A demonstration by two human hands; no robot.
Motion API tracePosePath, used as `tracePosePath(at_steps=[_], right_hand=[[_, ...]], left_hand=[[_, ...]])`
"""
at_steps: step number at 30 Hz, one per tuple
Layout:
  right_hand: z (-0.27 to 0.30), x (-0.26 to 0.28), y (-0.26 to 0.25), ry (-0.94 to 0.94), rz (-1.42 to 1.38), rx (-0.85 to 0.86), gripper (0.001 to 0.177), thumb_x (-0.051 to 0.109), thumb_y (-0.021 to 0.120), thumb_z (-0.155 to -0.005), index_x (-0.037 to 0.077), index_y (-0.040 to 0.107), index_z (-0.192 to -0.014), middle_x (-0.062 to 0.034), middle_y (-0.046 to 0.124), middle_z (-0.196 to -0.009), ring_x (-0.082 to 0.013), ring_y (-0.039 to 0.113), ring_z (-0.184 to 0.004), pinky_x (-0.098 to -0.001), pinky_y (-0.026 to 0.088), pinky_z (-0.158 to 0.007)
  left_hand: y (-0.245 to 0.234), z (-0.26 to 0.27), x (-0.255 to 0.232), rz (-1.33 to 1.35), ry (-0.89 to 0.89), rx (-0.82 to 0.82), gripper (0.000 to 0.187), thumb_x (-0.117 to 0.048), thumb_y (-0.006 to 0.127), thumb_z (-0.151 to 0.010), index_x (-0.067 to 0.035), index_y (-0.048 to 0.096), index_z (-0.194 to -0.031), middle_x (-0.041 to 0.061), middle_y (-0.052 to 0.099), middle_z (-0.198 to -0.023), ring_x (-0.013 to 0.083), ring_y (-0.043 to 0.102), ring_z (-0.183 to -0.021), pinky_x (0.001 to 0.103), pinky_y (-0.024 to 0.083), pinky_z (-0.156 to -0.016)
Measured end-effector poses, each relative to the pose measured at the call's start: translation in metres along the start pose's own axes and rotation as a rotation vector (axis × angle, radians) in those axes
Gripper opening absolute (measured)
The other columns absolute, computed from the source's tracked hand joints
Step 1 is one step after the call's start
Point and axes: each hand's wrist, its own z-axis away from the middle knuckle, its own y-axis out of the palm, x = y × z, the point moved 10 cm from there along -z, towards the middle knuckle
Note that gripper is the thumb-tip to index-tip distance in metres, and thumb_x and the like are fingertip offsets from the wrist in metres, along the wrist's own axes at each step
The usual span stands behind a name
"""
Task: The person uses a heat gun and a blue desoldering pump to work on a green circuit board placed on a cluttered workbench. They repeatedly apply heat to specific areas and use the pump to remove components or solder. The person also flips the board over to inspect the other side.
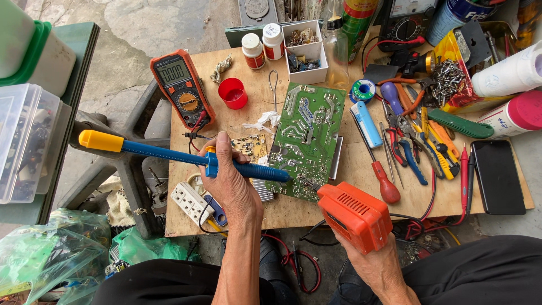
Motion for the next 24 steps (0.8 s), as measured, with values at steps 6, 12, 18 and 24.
tracePosePath(at_steps=[6,12,18,24], right_hand=[[-0.018,0.025,-0.005,0.19,-0.122,0.104,0.066,0.019,0.087,-0.088,0.025,0.07,-0.151,-0.0059,0.066,-0.163,-0.0294,0.06,-0.153,-0.0493,0.05,-0.128],[-0.018,0.025,-0.004,0.152,-0.033,0.137,0.066,0.022,0.087,-0.089,0.031,0.069,-0.152,-0.0036,0.065,-0.164,-0.0301,0.058,-0.154,-0.0512,0.05,-0.126],[-0.007,-0.002,-0.004,0.263,0.037,0.11,0.071,0.028,0.092,-0.083,0.033,0.07,-0.15,-0.0025,0.066,-0.163,-0.029,0.062,-0.15,-0.0501,0.055,-0.119],[-0.012,0.015,-0.006,0.087,0.068,0.075,0.068,0.024,0.09,-0.085,0.028,0.07,-0.15,-0.0075,0.066,-0.161,-0.0319,0.062,-0.15,-0.0499,0.053,-0.121]], left_hand=[[0.002,0.001,-0.001,0.009,-0.009,0.013,0.02,-0.019,0.08,-0.1,-0.012,0.061,-0.102,0.001,0.053,-0.073,0.0093,0.052,-0.058,0.025,0.05,-0.058],[0.0,0.0,0.002,0.006,-0.035,-0.006,0.023,-0.022,0.082,-0.098,-0.013,0.063,-0.106,0.0,0.055,-0.076,0.0097,0.053,-0.058,0.025,0.05,-0.059],[0.0,0.001,0.0,-0.004,-0.037,-0.013,0.022,-0.022,0.082,-0.098,-0.014,0.062,-0.103,0.0,0.054,-0.076,0.0098,0.052,-0.059,0.025,0.05,-0.059],[0.003,0.002,-0.001,-0.012,-0.034,0.0,0.023,-0.022,0.082,-0.098,-0.015,0.061,-0.102,0.0,0.054,-0.076,0.0095,0.052,-0.058,0.025,0.05,-0.06]])
